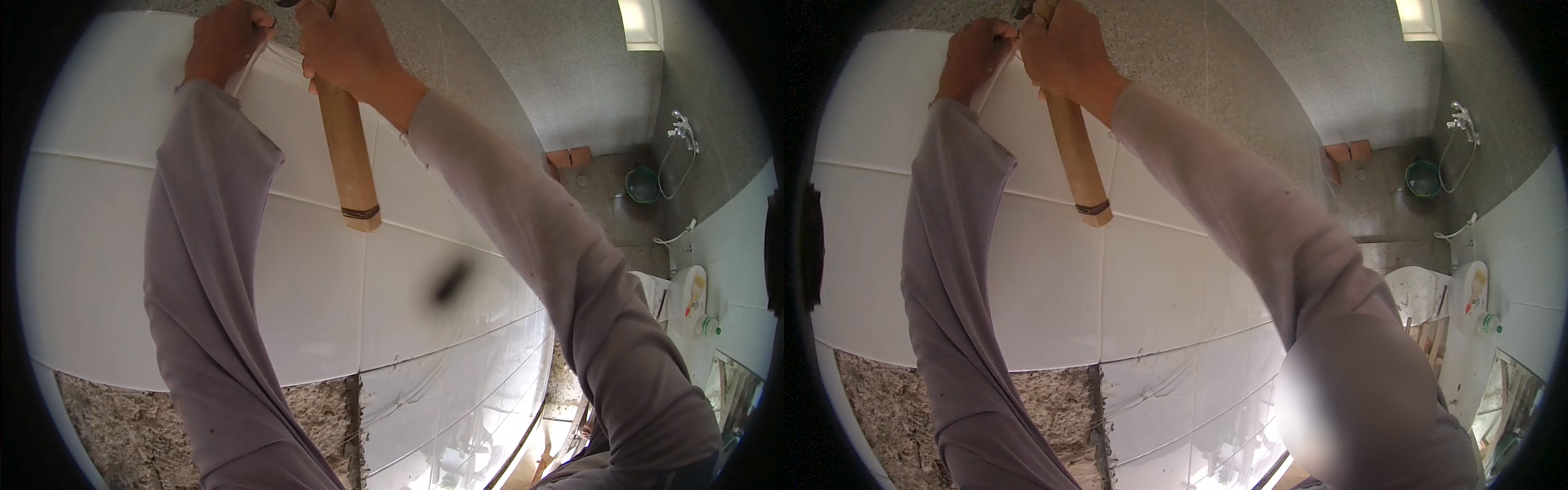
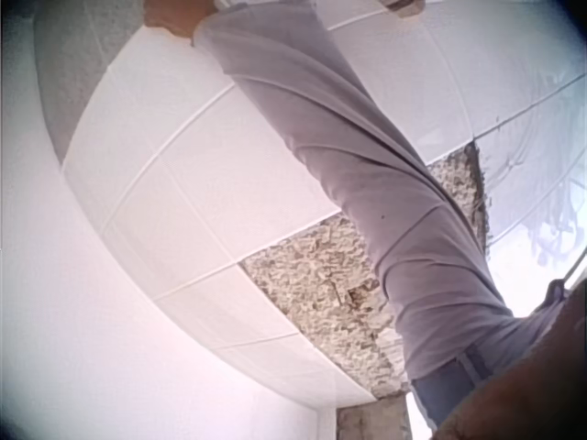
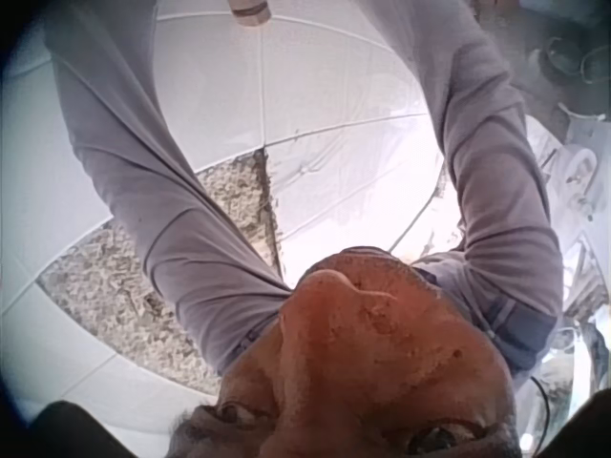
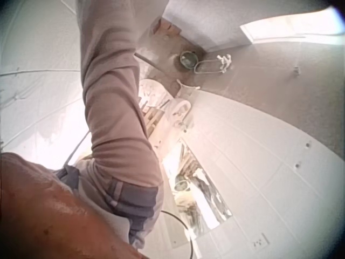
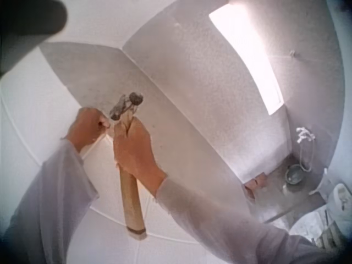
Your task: The person applies cement to a wall using a trowel and then places white tiles onto the surface. They use a hammer to tap the tiles into position and ensure they are level.
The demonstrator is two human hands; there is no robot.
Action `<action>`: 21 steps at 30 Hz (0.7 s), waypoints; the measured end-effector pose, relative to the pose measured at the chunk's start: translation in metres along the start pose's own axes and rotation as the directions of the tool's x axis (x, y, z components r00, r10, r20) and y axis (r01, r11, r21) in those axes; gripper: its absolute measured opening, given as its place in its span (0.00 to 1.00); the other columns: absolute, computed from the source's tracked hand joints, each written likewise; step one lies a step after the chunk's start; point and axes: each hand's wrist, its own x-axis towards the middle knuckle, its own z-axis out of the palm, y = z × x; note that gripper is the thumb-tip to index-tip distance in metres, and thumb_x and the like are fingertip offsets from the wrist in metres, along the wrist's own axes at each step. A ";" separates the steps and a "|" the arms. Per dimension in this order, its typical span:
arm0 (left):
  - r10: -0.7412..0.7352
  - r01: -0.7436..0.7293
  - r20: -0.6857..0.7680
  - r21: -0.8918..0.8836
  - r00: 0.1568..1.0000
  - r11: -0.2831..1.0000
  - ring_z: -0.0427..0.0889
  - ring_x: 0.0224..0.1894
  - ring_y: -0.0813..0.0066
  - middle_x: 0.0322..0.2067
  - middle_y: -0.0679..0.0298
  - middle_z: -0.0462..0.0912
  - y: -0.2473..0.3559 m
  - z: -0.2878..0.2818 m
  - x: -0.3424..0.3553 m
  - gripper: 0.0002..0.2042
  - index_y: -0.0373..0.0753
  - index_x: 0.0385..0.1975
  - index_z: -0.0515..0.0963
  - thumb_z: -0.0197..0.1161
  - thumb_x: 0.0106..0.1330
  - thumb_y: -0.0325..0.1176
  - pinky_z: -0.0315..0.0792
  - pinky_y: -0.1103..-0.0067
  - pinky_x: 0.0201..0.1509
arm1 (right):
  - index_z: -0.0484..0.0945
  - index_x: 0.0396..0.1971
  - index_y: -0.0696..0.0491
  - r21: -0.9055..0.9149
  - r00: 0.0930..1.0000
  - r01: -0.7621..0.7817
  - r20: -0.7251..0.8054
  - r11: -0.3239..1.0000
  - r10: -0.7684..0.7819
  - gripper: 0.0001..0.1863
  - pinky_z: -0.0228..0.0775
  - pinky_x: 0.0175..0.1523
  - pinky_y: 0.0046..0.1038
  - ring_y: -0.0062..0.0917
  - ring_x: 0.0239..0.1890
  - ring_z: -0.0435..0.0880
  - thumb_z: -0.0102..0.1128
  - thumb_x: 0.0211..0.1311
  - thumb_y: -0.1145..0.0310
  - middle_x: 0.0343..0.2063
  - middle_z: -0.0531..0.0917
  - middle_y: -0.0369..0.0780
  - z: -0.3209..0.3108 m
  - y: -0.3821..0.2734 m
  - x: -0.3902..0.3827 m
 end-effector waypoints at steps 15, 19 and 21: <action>-0.014 0.014 0.059 -0.013 0.998 1.000 0.84 0.34 0.59 0.29 0.59 0.85 0.007 -0.001 0.013 0.08 0.41 0.30 0.83 0.60 0.55 0.35 0.75 0.70 0.42 | 0.69 0.31 0.60 -0.028 0.973 -0.202 0.109 0.979 0.204 0.14 0.70 0.15 0.32 0.29 0.13 0.76 0.45 0.67 0.62 0.16 0.75 0.41 -0.033 -0.019 0.001; -0.061 0.059 -0.013 -0.088 0.998 0.994 0.84 0.35 0.61 0.30 0.59 0.85 -0.007 0.000 0.003 0.09 0.41 0.32 0.84 0.61 0.56 0.36 0.75 0.71 0.43 | 0.68 0.31 0.58 0.128 0.987 -0.118 0.129 0.985 0.101 0.12 0.68 0.14 0.30 0.26 0.12 0.74 0.45 0.67 0.63 0.15 0.74 0.39 -0.041 -0.024 -0.018; -0.095 0.096 0.015 -0.100 0.995 0.990 0.85 0.36 0.62 0.31 0.59 0.85 0.003 -0.003 0.005 0.10 0.41 0.33 0.84 0.62 0.56 0.37 0.75 0.71 0.43 | 0.68 0.31 0.57 0.126 0.991 -0.101 0.096 0.987 0.089 0.12 0.67 0.14 0.29 0.24 0.11 0.73 0.45 0.67 0.63 0.14 0.73 0.38 -0.046 -0.027 -0.021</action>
